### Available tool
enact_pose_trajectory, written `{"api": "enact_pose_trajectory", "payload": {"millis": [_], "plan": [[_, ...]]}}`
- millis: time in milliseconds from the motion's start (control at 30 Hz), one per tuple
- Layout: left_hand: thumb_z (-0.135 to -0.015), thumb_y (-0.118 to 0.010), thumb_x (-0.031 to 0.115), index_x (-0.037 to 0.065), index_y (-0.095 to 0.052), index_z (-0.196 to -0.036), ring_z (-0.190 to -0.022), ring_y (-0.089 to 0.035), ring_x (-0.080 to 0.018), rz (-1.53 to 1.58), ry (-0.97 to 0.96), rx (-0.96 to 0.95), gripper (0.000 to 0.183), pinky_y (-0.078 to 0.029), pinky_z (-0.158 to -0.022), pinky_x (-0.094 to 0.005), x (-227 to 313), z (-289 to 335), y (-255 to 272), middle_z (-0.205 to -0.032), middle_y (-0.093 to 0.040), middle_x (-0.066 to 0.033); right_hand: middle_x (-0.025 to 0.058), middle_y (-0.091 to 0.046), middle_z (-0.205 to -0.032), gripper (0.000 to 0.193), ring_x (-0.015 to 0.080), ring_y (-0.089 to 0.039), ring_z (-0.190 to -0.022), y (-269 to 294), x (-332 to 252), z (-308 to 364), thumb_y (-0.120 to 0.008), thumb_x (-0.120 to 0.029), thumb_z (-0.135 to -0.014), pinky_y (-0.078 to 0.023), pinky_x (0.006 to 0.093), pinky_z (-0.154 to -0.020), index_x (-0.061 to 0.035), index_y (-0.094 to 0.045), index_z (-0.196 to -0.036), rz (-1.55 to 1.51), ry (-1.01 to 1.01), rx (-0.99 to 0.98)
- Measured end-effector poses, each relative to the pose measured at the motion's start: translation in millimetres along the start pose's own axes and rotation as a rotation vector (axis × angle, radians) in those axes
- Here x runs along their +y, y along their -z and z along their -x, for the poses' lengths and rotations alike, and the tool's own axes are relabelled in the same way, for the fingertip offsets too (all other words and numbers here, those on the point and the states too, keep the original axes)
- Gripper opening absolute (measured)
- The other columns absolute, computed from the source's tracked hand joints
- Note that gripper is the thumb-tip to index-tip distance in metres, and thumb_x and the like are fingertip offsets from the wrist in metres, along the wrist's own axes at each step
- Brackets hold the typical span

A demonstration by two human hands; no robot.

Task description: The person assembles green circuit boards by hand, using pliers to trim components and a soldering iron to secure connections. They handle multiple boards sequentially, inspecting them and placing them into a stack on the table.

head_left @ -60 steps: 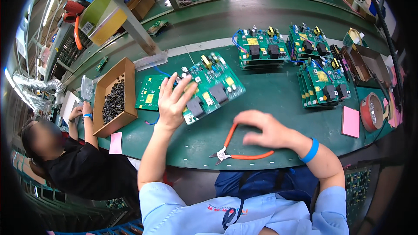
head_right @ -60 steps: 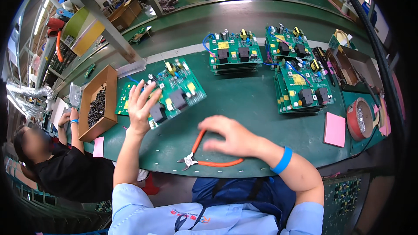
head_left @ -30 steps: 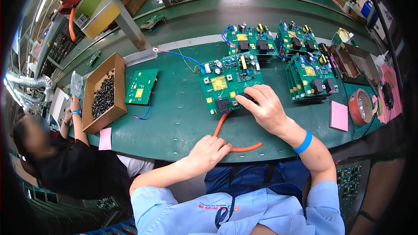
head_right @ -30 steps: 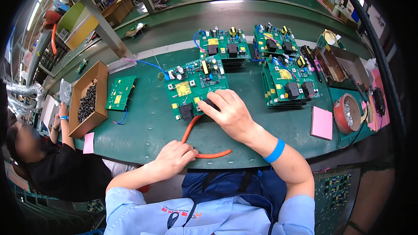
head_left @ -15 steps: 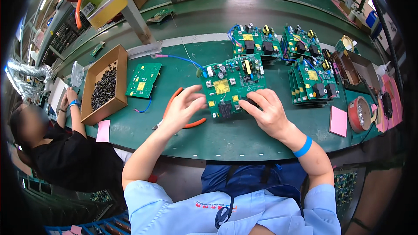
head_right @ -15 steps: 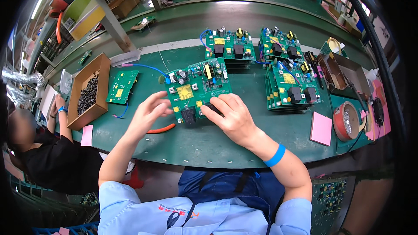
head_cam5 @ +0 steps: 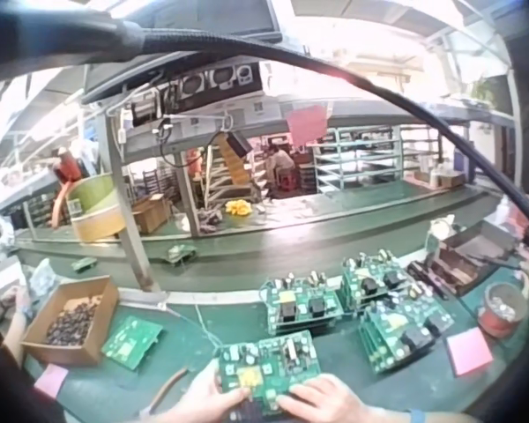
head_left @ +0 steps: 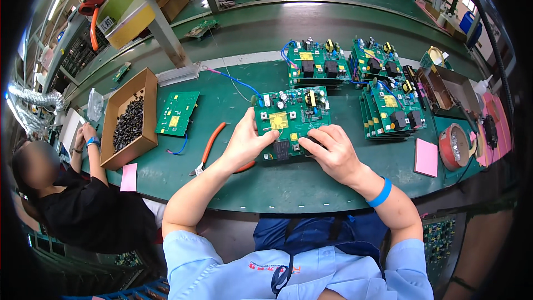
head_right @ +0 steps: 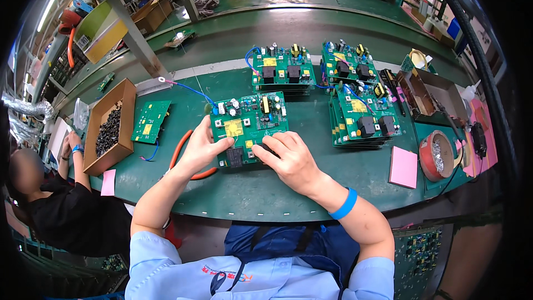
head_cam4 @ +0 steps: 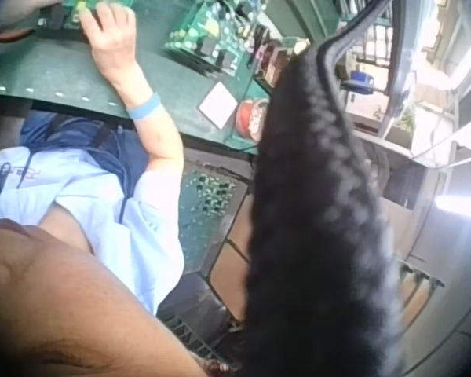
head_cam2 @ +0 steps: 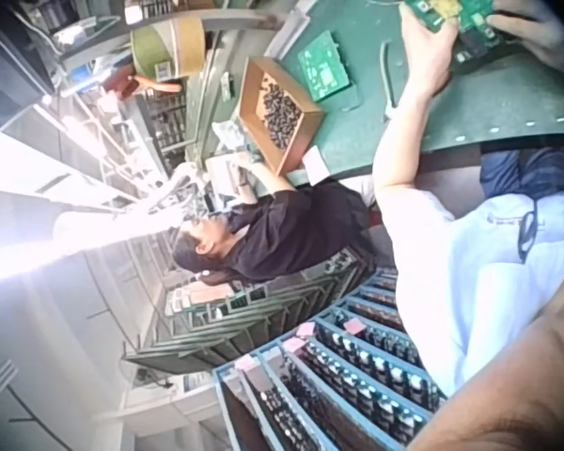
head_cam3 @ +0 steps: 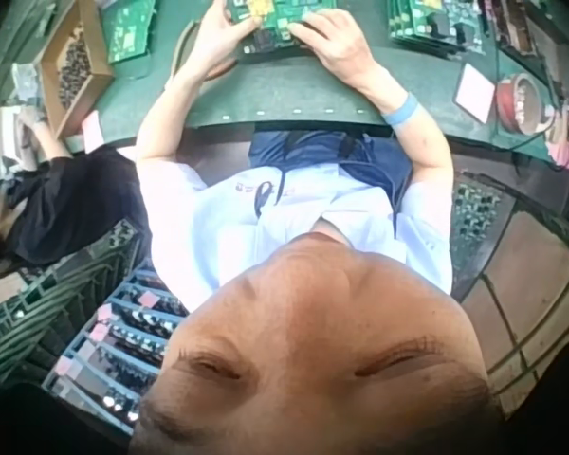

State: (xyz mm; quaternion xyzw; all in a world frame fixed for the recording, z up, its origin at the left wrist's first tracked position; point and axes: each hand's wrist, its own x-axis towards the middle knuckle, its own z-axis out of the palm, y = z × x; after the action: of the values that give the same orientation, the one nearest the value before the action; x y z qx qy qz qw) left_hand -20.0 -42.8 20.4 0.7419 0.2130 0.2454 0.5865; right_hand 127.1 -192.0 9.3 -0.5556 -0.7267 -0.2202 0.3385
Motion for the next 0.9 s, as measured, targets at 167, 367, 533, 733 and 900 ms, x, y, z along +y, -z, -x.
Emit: {"api": "enact_pose_trajectory", "payload": {"millis": [167,367,533,733,900], "plan": [[-0.068,-0.058,0.007,-0.004,-0.039,-0.104,-0.086,-0.051,-0.0135,-0.109,0.025,-0.022,0.041,-0.042,-0.075,-0.0258,6,0,4,-0.093,-0.053,-0.0114,0.0067,-0.052,-0.083,0.028,0.0209,-0.051,-0.079,-1,-1,0,-0.061,-0.008,-0.061,-0.042,0.0336,-0.069,-0.0069,-0.058,-0.089,-0.03,-0.01,0.0],[-0.068,-0.057,0.009,-0.007,-0.037,-0.104,-0.087,-0.052,-0.014,-0.135,0.051,-0.035,0.044,-0.041,-0.076,-0.0261,9,-1,5,-0.092,-0.053,-0.0129,0.0067,-0.052,-0.083,0.028,0.0209,-0.051,-0.079,-1,-1,0,-0.06,-0.008,-0.062,-0.042,0.0335,-0.068,-0.0064,-0.057,-0.089,0.011,0.024,-0.019],[-0.07,-0.055,0.008,-0.007,-0.036,-0.106,-0.087,-0.052,-0.014,-0.212,-0.009,-0.063,0.043,-0.042,-0.076,-0.0259,1,-4,11,-0.094,-0.053,-0.013,0.0067,-0.052,-0.085,0.028,0.0206,-0.051,-0.08,-1,-5,-2,-0.059,-0.008,-0.062,-0.042,0.0337,-0.069,-0.0065,-0.057,-0.09,-0.008,0.014,-0.028],[-0.072,-0.052,0.005,-0.005,-0.033,-0.109,-0.089,-0.052,-0.0142,-0.044,0.274,-0.156,0.044,-0.042,-0.078,-0.0273,24,-1,9,-0.1,-0.052,-0.0133,0.0062,-0.051,-0.086,0.027,0.0199,-0.051,-0.08,1,0,-1,-0.057,-0.008,-0.062,-0.042,0.0344,-0.069,-0.007,-0.057,-0.089,0.053,0.038,-0.016],[-0.07,-0.055,0.001,0.0,-0.032,-0.115,-0.091,-0.051,-0.0122,0.1,0.136,-0.151,0.051,-0.041,-0.079,-0.026,7,-5,9,-0.102,-0.052,-0.0078,0.0061,-0.051,-0.086,0.027,0.0198,-0.051,-0.08,4,-2,-3,-0.056,-0.008,-0.063,-0.042,0.0342,-0.069,-0.0071,-0.056,-0.089,0.074,0.067,-0.016]]}}
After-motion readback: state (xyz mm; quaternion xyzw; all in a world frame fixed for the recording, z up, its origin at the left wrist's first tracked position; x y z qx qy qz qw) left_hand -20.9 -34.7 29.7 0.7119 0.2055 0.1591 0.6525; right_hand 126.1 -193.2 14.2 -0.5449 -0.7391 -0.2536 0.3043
